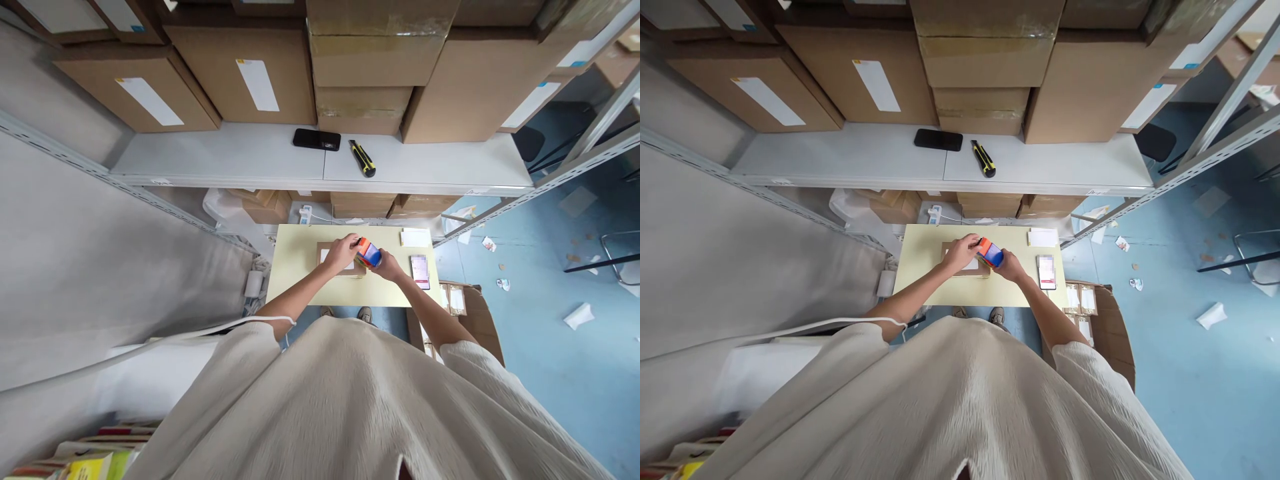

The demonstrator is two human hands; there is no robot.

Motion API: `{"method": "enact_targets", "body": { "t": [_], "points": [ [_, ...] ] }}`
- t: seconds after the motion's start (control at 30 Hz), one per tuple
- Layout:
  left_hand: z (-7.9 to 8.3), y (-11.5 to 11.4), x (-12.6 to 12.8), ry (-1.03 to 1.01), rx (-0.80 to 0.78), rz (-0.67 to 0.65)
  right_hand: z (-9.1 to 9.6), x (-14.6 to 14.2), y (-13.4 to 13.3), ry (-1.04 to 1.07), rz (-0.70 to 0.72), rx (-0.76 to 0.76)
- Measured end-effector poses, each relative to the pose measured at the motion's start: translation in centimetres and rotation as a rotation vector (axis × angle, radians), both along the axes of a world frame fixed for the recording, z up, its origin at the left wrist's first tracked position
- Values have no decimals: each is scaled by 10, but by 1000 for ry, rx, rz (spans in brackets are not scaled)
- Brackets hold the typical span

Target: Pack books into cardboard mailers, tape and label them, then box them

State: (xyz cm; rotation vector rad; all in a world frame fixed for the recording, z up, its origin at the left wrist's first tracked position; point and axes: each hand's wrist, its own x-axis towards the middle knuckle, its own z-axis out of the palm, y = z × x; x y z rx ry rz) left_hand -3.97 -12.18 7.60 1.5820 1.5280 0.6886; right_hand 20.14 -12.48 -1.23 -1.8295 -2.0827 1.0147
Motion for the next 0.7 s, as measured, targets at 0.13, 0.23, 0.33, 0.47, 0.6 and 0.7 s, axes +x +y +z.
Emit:
{"method": "enact_targets", "body": {
  "t": [0.13, 0.23, 0.33, 0.47, 0.6, 0.7],
  "points": [
    [-5, 5, -9, -35, -65, 149, 0, 1, 1, 37, 9, 5],
    [-11, 7, -13, -116, -122, 270, 0, 2, 1, 60, 20, 16],
    [-18, 6, -11, -211, -174, 366, 0, 1, 0, 86, 30, 35],
    [-28, 7, -10, -251, -217, 458, 1, -2, -5, 85, 14, 60],
    [-32, 10, -12, -245, -270, 478, 3, -4, -9, 102, -7, 69],
    [-31, 11, -13, -261, -293, 451, 6, -5, -12, 126, -31, 77]
  ]
}}
